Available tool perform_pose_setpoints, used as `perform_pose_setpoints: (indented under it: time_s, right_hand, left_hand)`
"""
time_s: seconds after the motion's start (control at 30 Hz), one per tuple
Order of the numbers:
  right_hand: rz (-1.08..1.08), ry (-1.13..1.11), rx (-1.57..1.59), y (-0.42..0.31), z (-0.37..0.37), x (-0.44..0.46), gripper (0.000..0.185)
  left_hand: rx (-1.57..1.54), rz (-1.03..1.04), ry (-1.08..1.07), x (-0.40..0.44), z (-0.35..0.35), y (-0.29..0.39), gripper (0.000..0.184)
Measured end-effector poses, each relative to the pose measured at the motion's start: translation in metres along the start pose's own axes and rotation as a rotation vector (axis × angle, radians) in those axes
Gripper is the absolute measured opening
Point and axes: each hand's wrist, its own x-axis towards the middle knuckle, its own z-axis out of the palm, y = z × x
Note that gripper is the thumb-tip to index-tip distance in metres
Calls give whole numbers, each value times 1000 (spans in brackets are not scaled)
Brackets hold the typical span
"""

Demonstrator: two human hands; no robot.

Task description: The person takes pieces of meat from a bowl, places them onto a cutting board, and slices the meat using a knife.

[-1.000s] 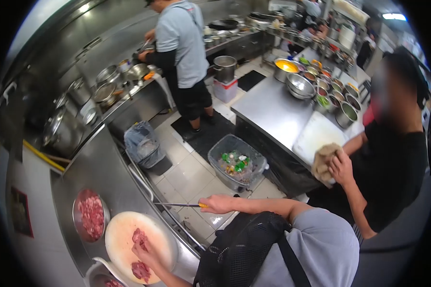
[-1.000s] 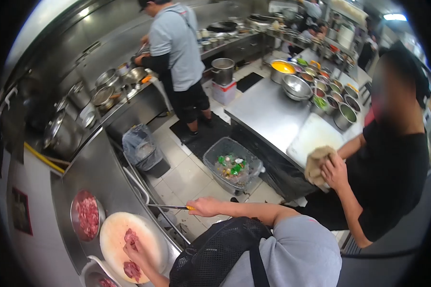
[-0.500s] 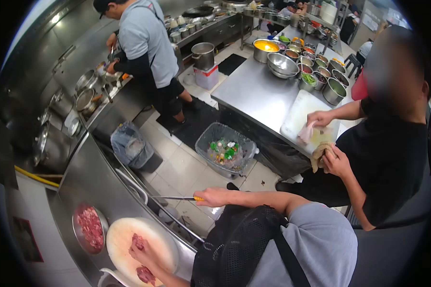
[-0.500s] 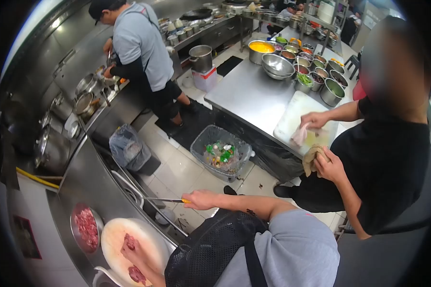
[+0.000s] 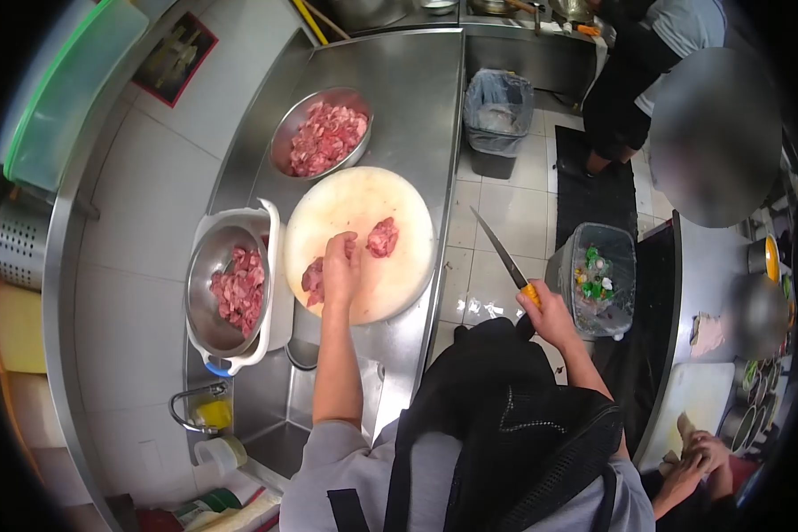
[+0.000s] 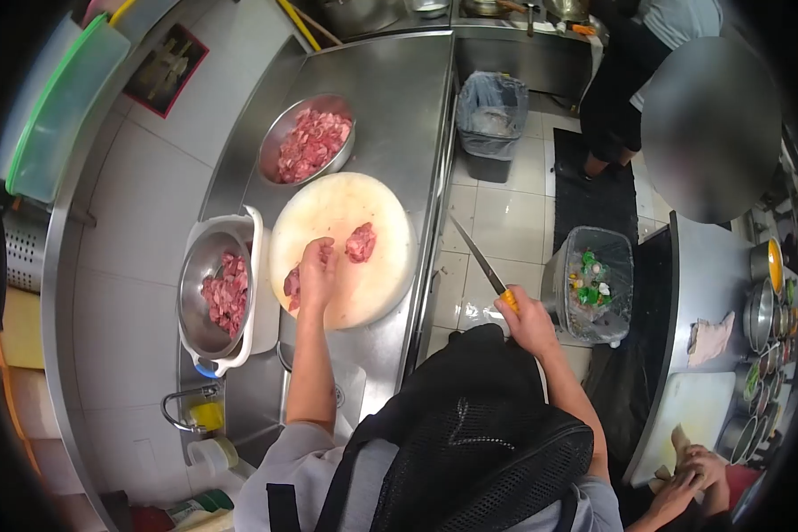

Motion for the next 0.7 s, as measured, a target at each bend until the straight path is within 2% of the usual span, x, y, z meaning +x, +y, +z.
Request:
perform_pose_setpoints:
  time_s: [0.07, 0.13, 0.17, 0.27, 0.33, 0.5, 0.6, 0.67, 0.7]
  right_hand:
    - [22, -27, -17, -5, -2, 3, 40]
    - [17, -39, -34, -10, 0, 6, 41]
    - [20, -46, -44, -11, 0, 6, 41]
    - [-21, -50, -52, -18, 3, 2, 41]
    - [-23, -50, -61, -18, 6, -2, 41]
    - [11, -17, -84, -13, 5, -21, 40]
    - [27, 21, -79, -3, 2, -31, 39]
    - [55, 27, -83, 0, 0, -37, 39]
    - [59, 30, -51, 1, -2, -37, 39]
  left_hand:
    - [-4, 4, -10, -4, -4, 26, 33]
    - [102, 337, -17, -5, -7, 51, 33]
    - [99, 336, -13, -5, 0, 47, 33]
    - [146, 309, -70, 2, 15, 34, 32]
    - [178, 123, -146, 12, 14, 33, 24]
    - [105, 105, -170, 29, 16, 37, 11]
    - [70, 119, -132, 31, 16, 43, 19]
    - [47, -180, -197, 34, 11, 46, 25]
    - [50, -182, -196, 36, 11, 43, 25]
